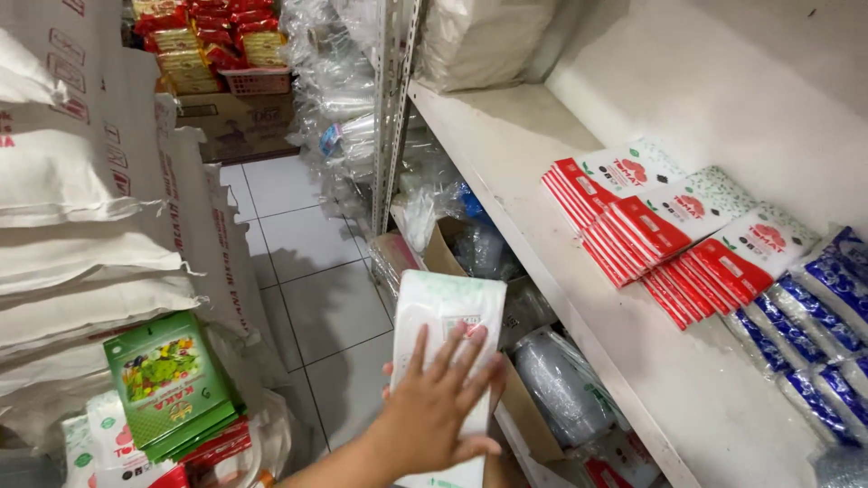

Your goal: The person picks up a package of plastic bags from a bin, turns it over, and stacks it on a shelf before repeating the process with a second package.

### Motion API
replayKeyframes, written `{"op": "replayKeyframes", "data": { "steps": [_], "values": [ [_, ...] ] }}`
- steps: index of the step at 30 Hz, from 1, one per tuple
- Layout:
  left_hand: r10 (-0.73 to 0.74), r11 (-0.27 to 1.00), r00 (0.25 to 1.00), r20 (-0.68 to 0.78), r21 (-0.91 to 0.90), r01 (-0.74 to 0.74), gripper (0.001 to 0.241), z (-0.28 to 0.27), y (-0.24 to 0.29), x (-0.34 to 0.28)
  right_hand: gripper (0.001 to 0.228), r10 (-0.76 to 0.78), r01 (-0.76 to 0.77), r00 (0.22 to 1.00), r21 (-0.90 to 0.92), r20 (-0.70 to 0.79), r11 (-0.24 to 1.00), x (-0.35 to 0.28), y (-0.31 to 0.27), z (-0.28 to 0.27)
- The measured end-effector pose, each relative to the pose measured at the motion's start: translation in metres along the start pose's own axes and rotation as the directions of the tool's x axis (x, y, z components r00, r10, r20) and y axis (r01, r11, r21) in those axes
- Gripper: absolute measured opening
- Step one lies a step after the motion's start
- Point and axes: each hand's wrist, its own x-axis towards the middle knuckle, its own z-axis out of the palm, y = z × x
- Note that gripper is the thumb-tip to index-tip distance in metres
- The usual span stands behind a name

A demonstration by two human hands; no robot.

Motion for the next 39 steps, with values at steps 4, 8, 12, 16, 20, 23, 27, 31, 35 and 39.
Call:
{"op": "replayKeyframes", "data": {
  "steps": [4,8,12,16,20,23,27,31,35,39],
  "values": [
    [0.026,1.0,1.0,0.016,-0.003,-0.026,0.09,0.016,-0.004,0.014,0.101,0.044,-0.047,0.99,0.02,0.137,0.999,-0.018,-0.008,-0.022],
    [-0.341,0.94,0.92,0.193,0.066,0.335,0.092,0.018,-0.047,0.039,0.097,0.018,-0.019,0.954,0.0,0.298,1.0,-0.037,-0.016,-0.05],
    [-0.413,0.788,0.813,0.411,-0.286,0.545,0.084,0.031,-0.053,0.031,0.097,0.033,-0.041,0.993,0.063,0.116,0.997,-0.035,-0.025,-0.071],
    [-0.286,0.404,0.884,0.37,-0.79,0.461,0.09,0.057,-0.028,0.027,0.085,-0.281,0.114,0.96,-0.931,0.014,0.346,-0.023,-0.021,-0.043],
    [-0.415,0.108,0.74,0.53,-0.779,0.618,0.045,0.082,-0.037,0.038,0.075,-0.333,-0.002,0.942,-0.993,-0.041,0.119,-0.013,-0.047,-0.014],
    [-0.398,-0.14,0.675,0.621,-0.769,0.624,0.039,0.09,-0.059,0.056,0.089,-0.319,-0.027,0.934,-0.921,-0.162,0.387,-0.012,-0.062,-0.013],
    [-0.45,-0.279,0.688,0.569,-0.822,0.497,0.034,0.092,-0.088,0.103,0.078,-0.283,-0.012,0.921,-0.744,-0.269,0.668,0.005,-0.076,-0.028],
    [-0.422,-0.347,0.705,0.57,-0.82,0.455,0.035,0.094,-0.131,0.166,0.061,-0.14,-0.1,0.946,-0.675,-0.292,0.731,0.016,-0.088,-0.045],
    [-0.368,-0.286,0.687,0.626,-0.78,0.557,0.037,0.107,-0.167,0.227,0.054,0.002,-0.241,0.924,-0.58,-0.382,0.778,0.027,-0.107,-0.041],
    [-0.215,-0.295,0.734,0.645,-0.759,0.58,0.035,0.134,-0.191,0.295,0.046,-0.073,-0.265,0.813,-0.478,-0.578,0.838,0.051,-0.122,-0.027]
  ]
}}
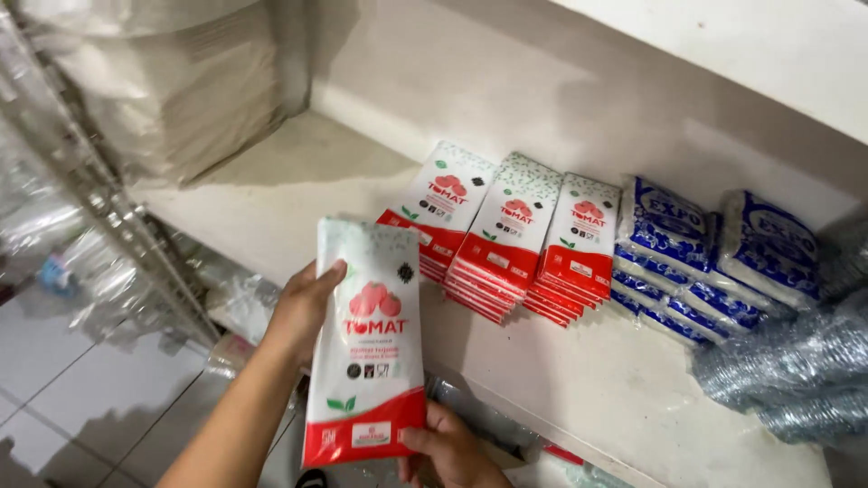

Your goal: The person picks up a package of plastic bags from a bin, turns it over, and stacks it on a shelf before repeating the process with a second package.

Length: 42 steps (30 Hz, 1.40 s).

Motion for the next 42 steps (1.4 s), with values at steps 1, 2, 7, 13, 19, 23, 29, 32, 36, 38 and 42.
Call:
{"op": "replayKeyframes", "data": {
  "steps": [1,2,7,13,19,23,29,32,36,38,42],
  "values": [
    [-0.026,1.0,0.999,0.048,0.01,0.025,0.035,0.001,0.007,0.021,0.044,-0.04,0.042,0.998,0.045,-0.042,0.998,0.005,-0.005,0.006],
    [-0.05,0.999,0.994,0.093,0.018,0.049,0.035,0.004,0.012,0.041,0.042,-0.077,0.084,0.993,0.086,-0.085,0.993,0.012,-0.011,0.013],
    [-0.07,0.888,0.987,0.143,0.461,-0.004,0.036,0.026,0.027,0.138,0.035,-0.289,0.326,0.942,0.251,-0.172,0.912,0.045,-0.046,0.029],
    [0.12,0.553,0.964,0.236,0.791,-0.262,0.032,0.051,0.012,0.199,0.032,-0.349,0.469,0.877,0.431,-0.33,0.771,0.08,-0.078,0.037],
    [0.135,0.54,0.927,0.351,0.758,-0.366,0.03,0.062,-0.001,0.261,0.026,-0.468,0.641,0.765,0.464,-0.442,0.611,0.111,-0.097,0.049],
    [0.152,0.496,0.914,0.376,0.771,-0.399,0.029,0.076,-0.01,0.3,0.018,-0.435,0.733,0.679,0.508,-0.592,0.453,0.131,-0.113,0.053],
    [0.271,0.218,0.885,0.379,0.871,-0.44,0.045,0.089,-0.049,0.35,0.008,-0.49,0.776,0.621,0.565,-0.611,0.28,0.152,-0.118,0.051],
    [0.121,0.168,0.92,0.372,0.906,-0.388,0.051,0.084,-0.066,0.371,0.006,-0.501,0.789,0.606,0.547,-0.618,0.279,0.154,-0.115,0.052],
    [0.067,0.253,0.935,0.348,0.901,-0.354,0.054,0.074,-0.062,0.355,0.01,-0.518,0.77,0.632,0.541,-0.577,0.338,0.14,-0.104,0.053],
    [0.044,0.315,0.929,0.367,0.878,-0.361,0.058,0.06,-0.048,0.324,0.017,-0.491,0.729,0.681,0.566,-0.543,0.386,0.127,-0.092,0.05],
    [0.297,0.355,0.831,0.47,0.753,-0.553,0.055,0.025,-0.01,0.23,0.029,-0.475,0.662,0.747,0.589,-0.466,0.464,0.086,-0.06,0.036]
  ]
}}
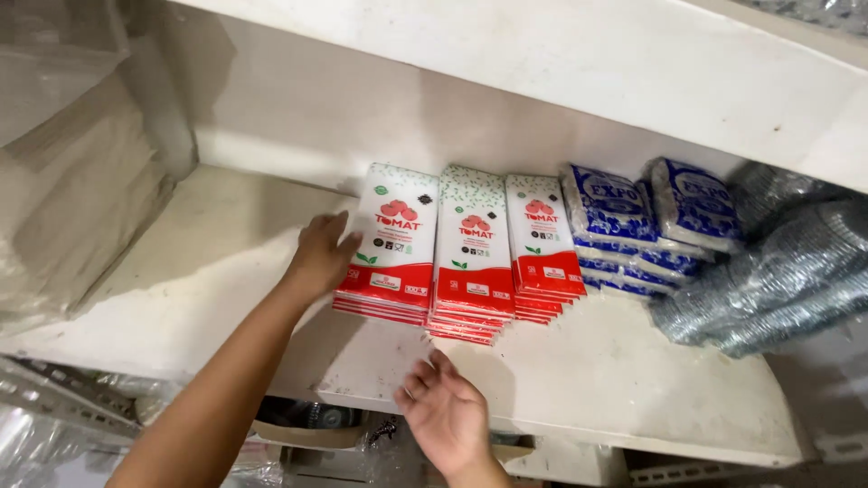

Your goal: The person picks up a package of plastic bags from a bin, turns it over, and stacks it on a shelf before repeating the process with a second package.

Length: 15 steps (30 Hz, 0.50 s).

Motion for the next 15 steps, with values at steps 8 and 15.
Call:
{"op": "replayKeyframes", "data": {
  "steps": [8,15],
  "values": [
    [-0.228,0.897,0.964,-0.136,-0.415,0.153,0.034,-0.05,0.067,-0.199,0.027,0.031,-0.027,0.999,-0.114,0.038,0.993,-0.041,-0.085,-0.071],
    [-0.573,0.621,0.809,-0.131,-0.714,0.324,0.034,-0.003,0.069,-0.338,0.03,0.125,-0.091,0.985,-0.256,0.121,0.962,-0.052,-0.134,-0.11]
  ]
}}
